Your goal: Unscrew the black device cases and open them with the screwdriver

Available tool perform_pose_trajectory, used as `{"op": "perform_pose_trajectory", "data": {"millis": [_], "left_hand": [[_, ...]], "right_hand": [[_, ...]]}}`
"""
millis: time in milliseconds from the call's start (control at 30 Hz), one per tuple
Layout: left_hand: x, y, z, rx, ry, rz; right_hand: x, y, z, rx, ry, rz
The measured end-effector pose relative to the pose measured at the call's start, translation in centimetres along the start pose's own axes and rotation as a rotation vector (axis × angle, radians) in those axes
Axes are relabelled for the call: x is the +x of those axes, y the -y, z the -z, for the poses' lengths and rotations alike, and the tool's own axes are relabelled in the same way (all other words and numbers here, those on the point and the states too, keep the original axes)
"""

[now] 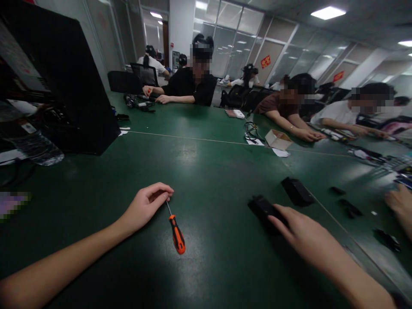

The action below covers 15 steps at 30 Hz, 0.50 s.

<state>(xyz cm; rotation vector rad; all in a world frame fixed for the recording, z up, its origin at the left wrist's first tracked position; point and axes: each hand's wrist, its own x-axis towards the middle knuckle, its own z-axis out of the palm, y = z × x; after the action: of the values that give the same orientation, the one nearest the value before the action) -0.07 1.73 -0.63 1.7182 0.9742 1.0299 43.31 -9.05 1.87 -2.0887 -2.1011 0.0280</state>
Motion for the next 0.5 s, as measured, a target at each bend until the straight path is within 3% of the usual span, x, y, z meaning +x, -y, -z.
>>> {"op": "perform_pose_trajectory", "data": {"millis": [100, 267, 400, 500], "left_hand": [[0.2, 0.3, 0.1, 0.066, -0.031, -0.068], [0.2, 0.1, 0.2, 0.162, -0.055, -0.169], [0.4, 0.0, 0.4, 0.21, -0.052, -0.16], [0.6, 0.0, 0.5, 0.23, -0.035, -0.128]], "right_hand": [[3.2, 8.8, -0.4, 0.064, 0.116, 0.141], [4.9, 19.7, -1.0, 0.066, 0.02, 0.475], [3.5, 24.1, -2.0, 0.091, 0.05, 0.683], [2.2, 25.0, -3.4, 0.077, 0.028, 0.669]]}}
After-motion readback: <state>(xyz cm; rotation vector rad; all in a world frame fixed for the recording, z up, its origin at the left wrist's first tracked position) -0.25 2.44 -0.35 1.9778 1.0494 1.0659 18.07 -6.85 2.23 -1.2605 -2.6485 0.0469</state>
